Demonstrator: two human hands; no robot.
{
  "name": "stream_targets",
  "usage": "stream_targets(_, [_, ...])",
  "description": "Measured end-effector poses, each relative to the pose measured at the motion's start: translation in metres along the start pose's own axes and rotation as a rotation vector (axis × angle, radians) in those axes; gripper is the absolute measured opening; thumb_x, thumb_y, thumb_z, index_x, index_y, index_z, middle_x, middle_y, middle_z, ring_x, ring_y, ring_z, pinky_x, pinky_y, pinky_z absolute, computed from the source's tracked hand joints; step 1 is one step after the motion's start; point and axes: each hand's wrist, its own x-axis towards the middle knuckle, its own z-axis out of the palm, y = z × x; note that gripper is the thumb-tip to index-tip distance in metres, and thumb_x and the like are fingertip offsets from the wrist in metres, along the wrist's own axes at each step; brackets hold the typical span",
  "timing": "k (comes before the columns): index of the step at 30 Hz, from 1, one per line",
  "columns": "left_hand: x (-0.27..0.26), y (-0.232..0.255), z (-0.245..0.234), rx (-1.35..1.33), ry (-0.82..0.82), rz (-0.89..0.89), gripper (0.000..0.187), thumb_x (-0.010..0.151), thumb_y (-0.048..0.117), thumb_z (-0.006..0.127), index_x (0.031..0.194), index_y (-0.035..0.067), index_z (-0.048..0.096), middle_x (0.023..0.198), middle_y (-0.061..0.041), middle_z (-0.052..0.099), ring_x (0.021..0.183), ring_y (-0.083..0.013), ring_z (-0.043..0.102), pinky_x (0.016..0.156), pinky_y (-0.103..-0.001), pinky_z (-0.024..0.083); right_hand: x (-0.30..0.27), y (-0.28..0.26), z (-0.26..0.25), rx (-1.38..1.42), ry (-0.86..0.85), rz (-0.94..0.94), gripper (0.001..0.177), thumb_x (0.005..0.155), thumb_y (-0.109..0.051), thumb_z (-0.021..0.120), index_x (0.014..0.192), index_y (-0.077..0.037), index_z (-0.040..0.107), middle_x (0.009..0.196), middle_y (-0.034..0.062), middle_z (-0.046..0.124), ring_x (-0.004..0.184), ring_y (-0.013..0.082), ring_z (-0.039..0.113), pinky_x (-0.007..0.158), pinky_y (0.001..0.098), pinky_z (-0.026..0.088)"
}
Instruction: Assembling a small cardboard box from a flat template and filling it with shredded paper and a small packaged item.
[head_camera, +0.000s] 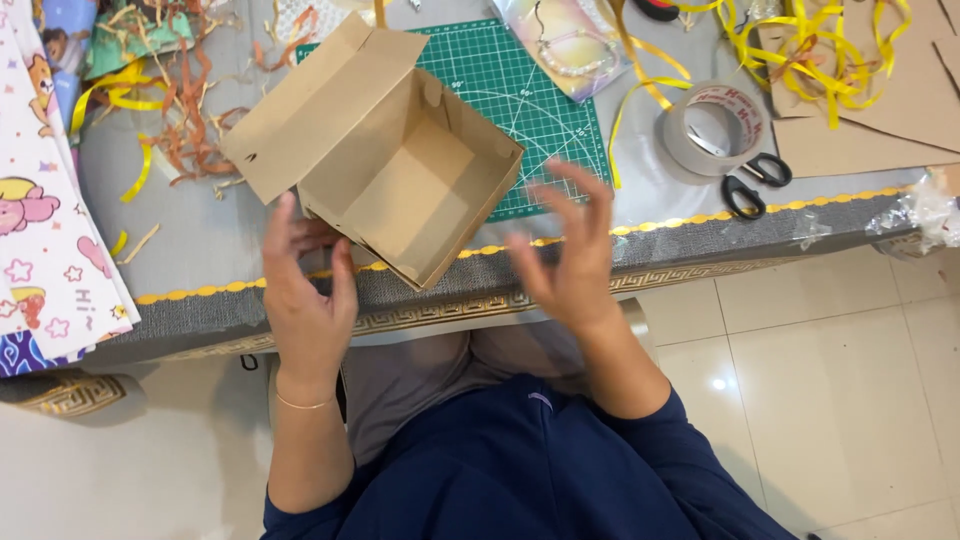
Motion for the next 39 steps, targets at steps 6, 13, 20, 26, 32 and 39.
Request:
stream_targets(6, [-0.006,0.01,0.007,0.007,-0.083,0.081,0.063,0.098,-0.006,0.067,0.152,-0.01,0.033,0.11,-0.019,0.062,0.099,-0.0364,0.07,0.093,-0.047,0.055,-0.004,-0.042,0.014,-0.061,-0.218,-0.201,0.059,0.089,-0.066,0.067,0.123,-0.018,0.073,0.132,0.0117,0.063,0.135,0.0366,0.053,0.12,0.067,0.023])
stream_targets(13, [-0.001,0.011,-0.012,0.27,-0.026,0.19,0.046,0.098,-0.01,0.057,0.144,-0.002,0.053,0.119,-0.015,0.058,0.109,-0.0317,0.059,0.096,-0.042,0.049,-0.006,-0.038,0.025,-0.065,-0.162,-0.268,0.02,0.096,-0.021,0.066,0.113,-0.016,0.075,0.114,0.005,0.072,0.123,0.0281,0.065,0.12,0.0674,0.022])
stream_targets(20, [0.01,0.034,-0.034,0.434,-0.156,0.394,0.023,0.098,0.002,0.083,0.116,0.015,0.076,0.136,-0.015,0.058,0.132,-0.0376,0.045,0.109,-0.051,0.043,0.013,-0.029,-0.019,-0.044,-0.273,-0.277,0.006,0.079,0.0,0.058,0.08,-0.006,0.059,0.11,0.0089,0.072,0.122,0.0351,0.065,0.118,0.0638,0.03])
stream_targets(26, [0.018,0.045,-0.027,0.413,-0.255,0.442,0.021,0.101,-0.004,0.072,0.104,0.017,0.073,0.113,-0.001,0.074,0.12,-0.028,0.067,0.114,-0.05,0.035,0.016,-0.039,-0.021,-0.222,-0.31,-0.338,0.014,0.096,-0.02,0.07,0.104,-0.009,0.071,0.112,0.0104,0.073,0.118,0.0296,0.07,0.119,0.0637,0.026])
stream_targets(32, [0.028,0.05,-0.023,0.398,-0.296,0.48,0.033,0.094,-0.018,0.057,0.101,0.013,0.069,0.111,0.003,0.073,0.122,-0.0245,0.067,0.115,-0.05,0.034,0.016,-0.06,0.003,-0.2,-0.298,-0.388,0.022,0.105,0.001,0.056,0.116,-0.009,0.073,0.099,0.0043,0.067,0.098,0.0198,0.068,0.115,0.0578,0.037])
stream_targets(39, [0.025,0.027,-0.016,0.121,-0.281,0.316,0.007,0.102,0.006,0.064,0.097,0.01,0.062,0.09,-0.003,0.064,0.112,-0.0313,0.063,0.114,-0.054,0.038,0.008,-0.048,0.012,0.026,-0.187,-0.317,0.014,0.1,-0.008,0.064,0.091,-0.014,0.073,0.082,-0.0007,0.065,0.084,0.0176,0.068,0.114,0.0604,0.038])
